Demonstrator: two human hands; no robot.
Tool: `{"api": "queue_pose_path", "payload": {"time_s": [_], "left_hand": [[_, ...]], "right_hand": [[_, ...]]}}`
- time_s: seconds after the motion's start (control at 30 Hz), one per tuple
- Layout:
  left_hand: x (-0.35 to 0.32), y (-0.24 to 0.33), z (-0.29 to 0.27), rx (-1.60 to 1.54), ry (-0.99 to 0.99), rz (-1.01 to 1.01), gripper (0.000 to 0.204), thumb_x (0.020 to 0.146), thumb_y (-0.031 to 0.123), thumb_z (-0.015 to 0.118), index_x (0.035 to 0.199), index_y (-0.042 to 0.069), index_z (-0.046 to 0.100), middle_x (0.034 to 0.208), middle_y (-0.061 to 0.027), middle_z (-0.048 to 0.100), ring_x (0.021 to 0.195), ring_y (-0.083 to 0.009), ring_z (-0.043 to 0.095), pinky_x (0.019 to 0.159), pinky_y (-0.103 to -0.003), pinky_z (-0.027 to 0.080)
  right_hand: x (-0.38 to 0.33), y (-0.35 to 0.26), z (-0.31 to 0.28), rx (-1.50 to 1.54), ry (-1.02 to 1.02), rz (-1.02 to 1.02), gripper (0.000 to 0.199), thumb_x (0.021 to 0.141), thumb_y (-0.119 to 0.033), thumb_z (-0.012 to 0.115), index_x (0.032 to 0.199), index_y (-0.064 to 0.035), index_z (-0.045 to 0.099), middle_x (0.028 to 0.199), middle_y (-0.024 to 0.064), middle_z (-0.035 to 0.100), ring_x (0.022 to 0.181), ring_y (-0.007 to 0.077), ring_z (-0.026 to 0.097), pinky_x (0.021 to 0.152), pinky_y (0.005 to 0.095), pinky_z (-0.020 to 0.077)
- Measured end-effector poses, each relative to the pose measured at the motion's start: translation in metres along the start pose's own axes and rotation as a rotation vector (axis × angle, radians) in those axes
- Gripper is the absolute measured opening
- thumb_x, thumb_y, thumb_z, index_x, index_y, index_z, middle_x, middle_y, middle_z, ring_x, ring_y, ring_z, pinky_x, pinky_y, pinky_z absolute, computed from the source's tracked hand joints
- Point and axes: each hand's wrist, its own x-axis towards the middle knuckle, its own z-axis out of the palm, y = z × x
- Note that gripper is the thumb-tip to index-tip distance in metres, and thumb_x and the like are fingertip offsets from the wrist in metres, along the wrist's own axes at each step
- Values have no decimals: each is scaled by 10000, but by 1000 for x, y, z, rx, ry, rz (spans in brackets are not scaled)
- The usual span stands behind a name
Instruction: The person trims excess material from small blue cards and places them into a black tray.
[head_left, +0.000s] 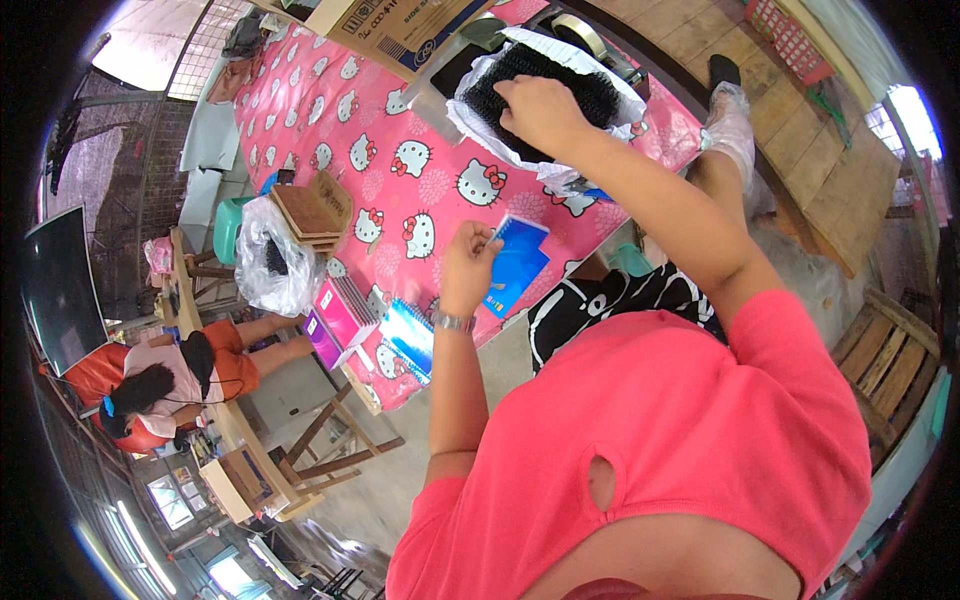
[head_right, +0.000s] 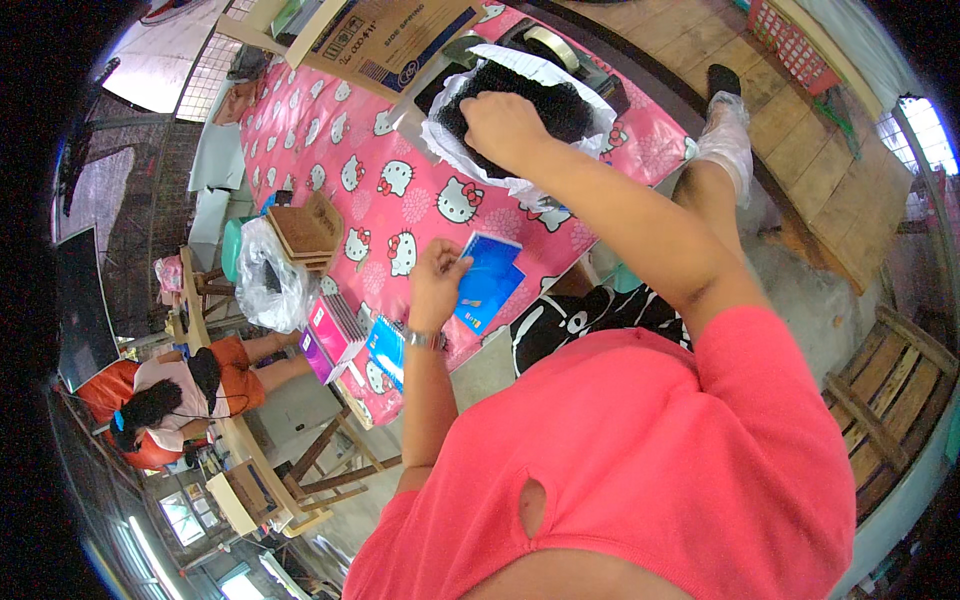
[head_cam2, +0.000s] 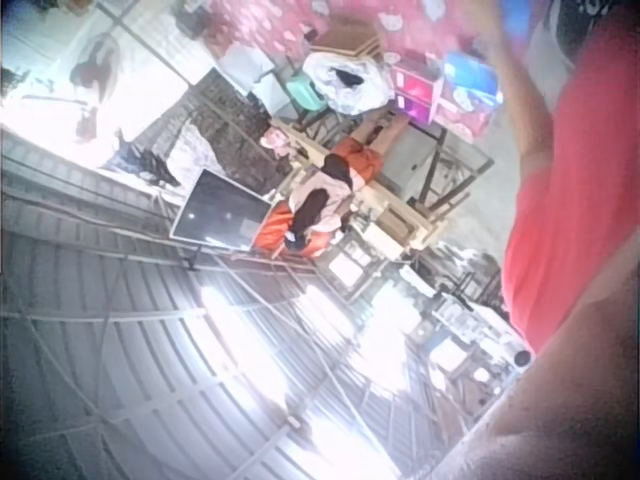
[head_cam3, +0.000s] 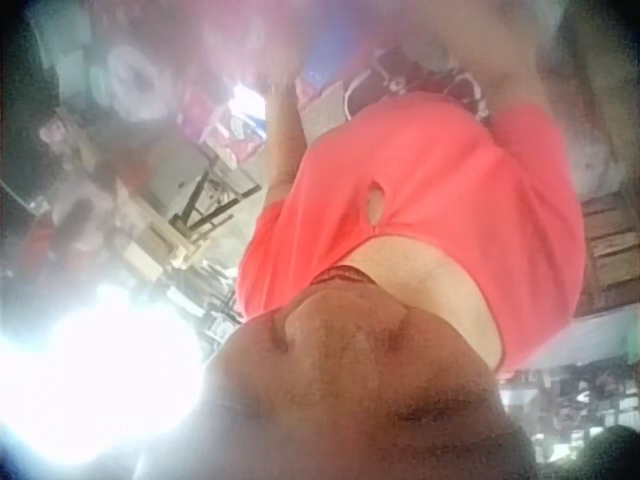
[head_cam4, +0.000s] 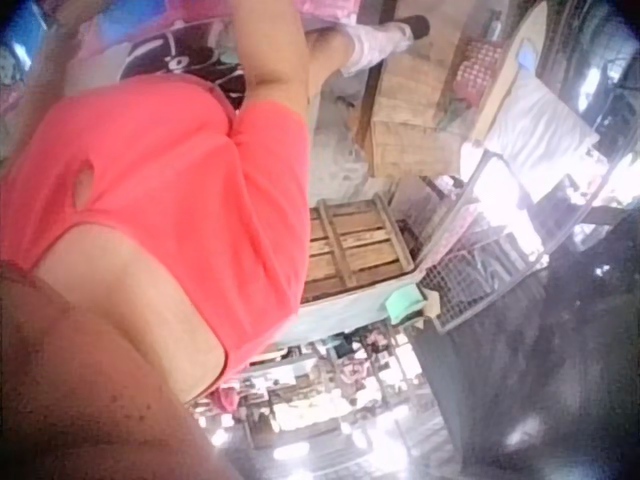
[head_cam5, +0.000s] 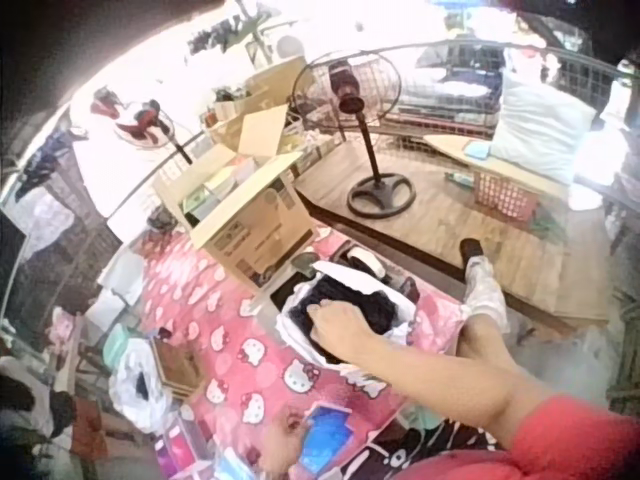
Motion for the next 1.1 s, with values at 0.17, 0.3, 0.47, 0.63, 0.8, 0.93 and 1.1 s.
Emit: {"api": "queue_pose_path", "payload": {"time_s": [0.17, 0.3, 0.47, 0.63, 0.8, 0.93, 1.1], "left_hand": [[-45, -4, 5, 543, 111, 452, 202, 827, 26, 644, 1028, 39, 638, 833, -131, 666, 725, -285, 626, 670, -400, 484], [-58, -20, 24, 538, 189, 514, 207, 813, 13, 610, 1002, 64, 674, 889, -121, 668, 866, -303, 608, 816, -414, 441], [-58, -11, 37, 599, 240, 545, 231, 803, 4, 576, 1018, 62, 637, 932, -103, 658, 921, -278, 602, 929, -436, 386], [-60, -15, 40, 618, 209, 507, 174, 810, 59, 586, 981, 62, 618, 902, -94, 651, 883, -259, 610, 990, -446, 358], [-57, -14, 37, 602, 209, 531, 159, 817, 85, 605, 974, 67, 622, 890, -88, 653, 856, -257, 614, 984, -444, 358], [-57, -14, 37, 592, 209, 541, 154, 816, 91, 621, 969, 69, 627, 887, -84, 655, 848, -257, 614, 977, -439, 360], [-57, -17, 38, 592, 214, 543, 158, 815, 90, 626, 972, 69, 633, 898, -81, 658, 858, -253, 614, 968, -436, 363]], "right_hand": [[-27, -9, -58, 508, -7, -202, 352, 736, -63, 664, 1087, -71, 689, 860, 113, 624, 712, 276, 648, 655, 377, 528], [-99, -14, -52, 694, -286, -374, 429, 746, -28, 637, 1156, -145, 684, 994, 66, 573, 968, 244, 572, 836, 389, 477], [-153, -5, -43, 623, -468, -275, 358, 817, -118, 649, 1155, -227, 698, 974, 20, 565, 994, 201, 539, 896, 407, 364], [-159, -9, -30, 650, -470, -123, 251, 854, -158, 664, 1091, -222, 717, 907, -4, 542, 938, 175, 533, 865, 395, 316], [-159, -7, -22, 669, -406, -172, 220, 845, -105, 671, 1051, -164, 721, 882, 14, 530, 895, 189, 540, 822, 382, 377], [-159, -6, -21, 863, -451, -109, 204, 856, -67, 655, 1048, -102, 712, 892, 57, 543, 868, 221, 549, 778, 350, 441], [-156, -3, -23, 886, -483, -84, 200, 881, -50, 623, 1064, -72, 698, 910, 80, 563, 865, 229, 550, 794, 343, 447]]}}
